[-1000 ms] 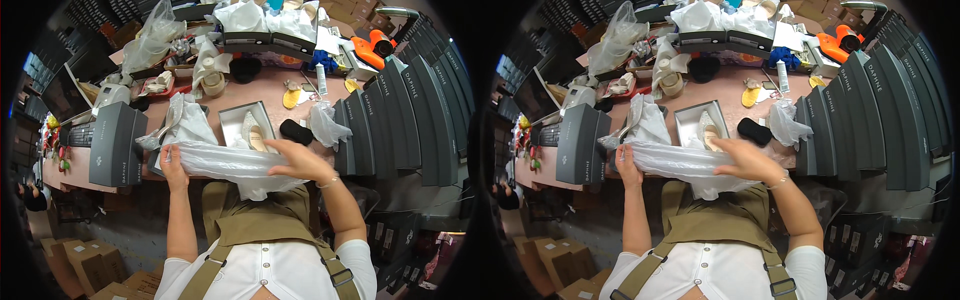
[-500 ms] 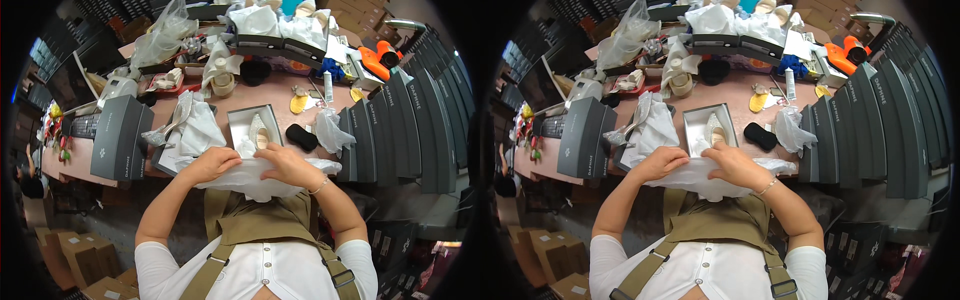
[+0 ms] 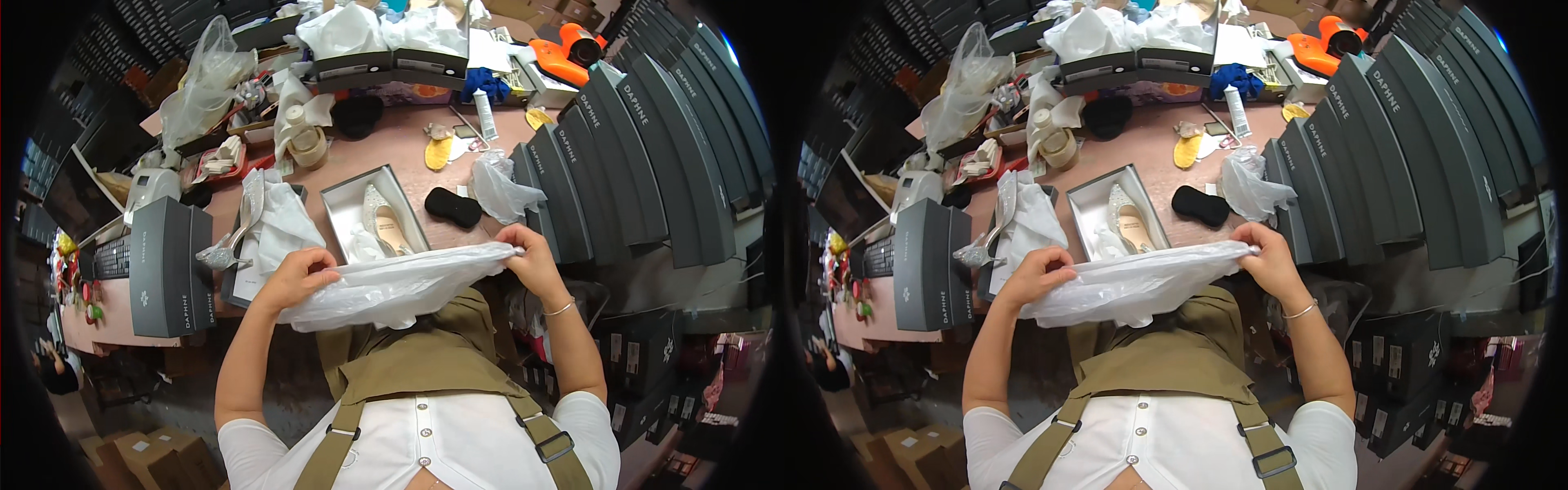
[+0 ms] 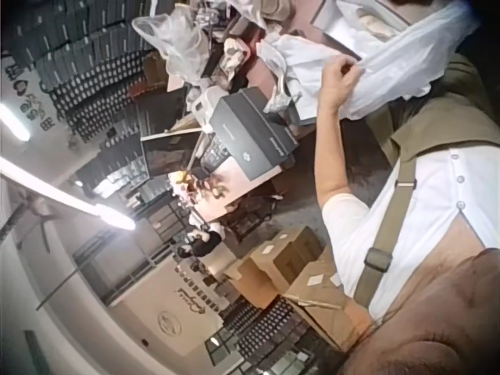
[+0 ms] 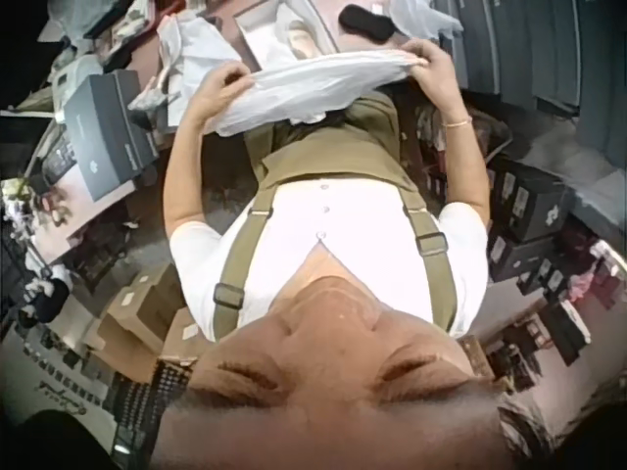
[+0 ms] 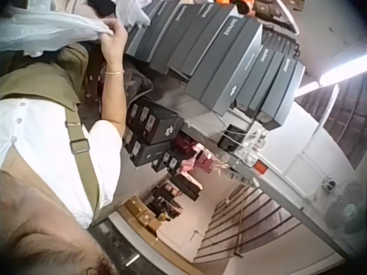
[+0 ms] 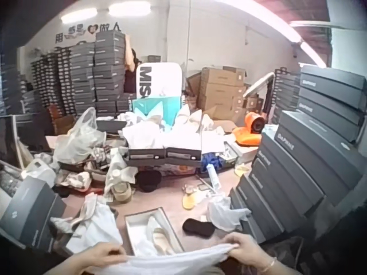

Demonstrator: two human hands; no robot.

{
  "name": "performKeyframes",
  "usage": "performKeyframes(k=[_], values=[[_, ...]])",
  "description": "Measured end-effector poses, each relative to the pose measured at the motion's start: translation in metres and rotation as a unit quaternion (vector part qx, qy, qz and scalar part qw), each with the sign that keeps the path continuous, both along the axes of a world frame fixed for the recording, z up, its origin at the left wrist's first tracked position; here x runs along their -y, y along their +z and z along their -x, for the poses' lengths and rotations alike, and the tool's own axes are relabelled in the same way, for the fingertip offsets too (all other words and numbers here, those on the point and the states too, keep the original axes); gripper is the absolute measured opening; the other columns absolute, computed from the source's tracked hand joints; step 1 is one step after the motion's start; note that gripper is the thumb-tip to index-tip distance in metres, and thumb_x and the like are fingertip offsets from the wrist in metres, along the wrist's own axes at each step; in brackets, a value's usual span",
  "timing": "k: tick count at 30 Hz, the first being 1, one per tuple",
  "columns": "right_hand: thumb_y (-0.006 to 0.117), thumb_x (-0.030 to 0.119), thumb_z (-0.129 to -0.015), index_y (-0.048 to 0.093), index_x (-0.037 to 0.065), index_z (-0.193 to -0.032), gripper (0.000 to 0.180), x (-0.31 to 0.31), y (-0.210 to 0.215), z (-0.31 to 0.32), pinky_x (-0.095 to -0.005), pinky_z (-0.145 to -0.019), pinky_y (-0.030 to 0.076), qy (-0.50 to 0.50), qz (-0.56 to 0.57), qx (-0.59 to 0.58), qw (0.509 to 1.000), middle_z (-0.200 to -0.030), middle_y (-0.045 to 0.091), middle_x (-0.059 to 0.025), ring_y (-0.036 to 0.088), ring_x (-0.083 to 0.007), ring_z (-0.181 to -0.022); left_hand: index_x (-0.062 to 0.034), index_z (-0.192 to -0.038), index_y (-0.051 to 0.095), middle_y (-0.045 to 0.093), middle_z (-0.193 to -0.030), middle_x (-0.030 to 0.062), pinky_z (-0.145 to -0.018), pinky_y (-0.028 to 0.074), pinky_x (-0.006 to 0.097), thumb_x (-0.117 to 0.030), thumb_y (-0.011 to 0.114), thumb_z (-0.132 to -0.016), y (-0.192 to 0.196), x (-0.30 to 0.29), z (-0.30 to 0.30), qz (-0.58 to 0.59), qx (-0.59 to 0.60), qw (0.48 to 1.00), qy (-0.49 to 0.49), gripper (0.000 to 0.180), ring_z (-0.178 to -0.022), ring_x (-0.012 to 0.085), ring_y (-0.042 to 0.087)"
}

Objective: The recorder is inspecting high-heeled shoes, cleaning them with a brush, and packing them into tissue paper and shoe boxes.

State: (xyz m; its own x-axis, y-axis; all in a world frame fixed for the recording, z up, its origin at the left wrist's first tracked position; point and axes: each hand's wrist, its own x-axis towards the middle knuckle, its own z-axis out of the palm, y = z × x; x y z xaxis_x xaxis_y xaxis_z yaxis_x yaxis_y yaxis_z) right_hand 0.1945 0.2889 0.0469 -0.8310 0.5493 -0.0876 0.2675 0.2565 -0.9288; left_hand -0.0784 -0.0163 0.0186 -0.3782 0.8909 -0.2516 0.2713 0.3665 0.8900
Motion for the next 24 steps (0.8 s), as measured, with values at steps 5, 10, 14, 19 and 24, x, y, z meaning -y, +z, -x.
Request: performKeyframes(k=[5,10,14,19,24], values=[[0.058,0.004,-0.093,0.060,0.002,-0.100,0.008,0.001,-0.030,-0.010,-0.0198,-0.068,0.046,-0.144,0.278,-0.238,0.919,-0.088,0.062,-0.0002,0.055,-0.0051,-0.079,-0.0025,-0.096,0.064,0.059,-0.076,-0.0033,-0.063,0.042,0.025,-0.018,0.075,-0.081,-0.012,0.002,-0.004,0.026,0.147,0.989,-0.001,0.024,-0.070,0.0072,0.050],[0.059,0.002,-0.091,0.059,0.001,-0.103,0.012,-0.002,-0.024,-0.026,-0.0201,-0.071,0.045,-0.130,0.070,-0.203,0.968,-0.092,0.060,0.0004,0.054,-0.0054,-0.081,-0.0048,-0.092,0.066,0.058,-0.076,-0.0041,-0.064,0.042,0.023,-0.013,0.079,-0.075,-0.020,0.008,0.000,0.118,-0.009,0.989,-0.090,0.023,-0.073,0.0058,0.050],[0.056,-0.008,-0.082,0.061,0.001,-0.096,0.018,0.009,0.002,-0.036,-0.0191,-0.068,0.042,-0.063,0.004,-0.133,0.989,-0.093,0.058,-0.0006,0.051,-0.0064,-0.078,-0.0049,-0.090,0.065,0.058,-0.075,-0.0047,-0.064,0.041,0.023,-0.015,0.078,-0.076,-0.029,0.015,0.015,0.119,0.143,0.979,-0.079,0.021,-0.072,0.0055,0.050],[0.054,-0.012,-0.073,0.062,0.003,-0.077,0.017,0.002,-0.002,-0.045,-0.0218,-0.073,0.041,-0.035,-0.086,-0.152,0.984,-0.094,0.053,-0.0034,0.051,-0.0119,-0.079,-0.0044,-0.084,0.064,0.055,-0.073,-0.0067,-0.062,0.039,0.021,-0.016,0.071,-0.083,-0.019,0.010,0.003,0.075,0.261,0.961,-0.055,0.014,-0.069,0.0039,0.048],[0.056,-0.009,-0.075,0.061,0.001,-0.070,0.012,-0.006,0.007,-0.060,-0.0251,-0.081,0.043,0.043,-0.022,-0.082,0.995,-0.096,0.058,-0.0056,0.057,-0.0160,-0.090,-0.0009,-0.082,0.067,0.058,-0.075,-0.0041,-0.062,0.041,0.025,-0.017,0.066,-0.088,-0.026,0.007,0.008,0.074,0.162,0.984,-0.030,0.017,-0.070,0.0060,0.049]])
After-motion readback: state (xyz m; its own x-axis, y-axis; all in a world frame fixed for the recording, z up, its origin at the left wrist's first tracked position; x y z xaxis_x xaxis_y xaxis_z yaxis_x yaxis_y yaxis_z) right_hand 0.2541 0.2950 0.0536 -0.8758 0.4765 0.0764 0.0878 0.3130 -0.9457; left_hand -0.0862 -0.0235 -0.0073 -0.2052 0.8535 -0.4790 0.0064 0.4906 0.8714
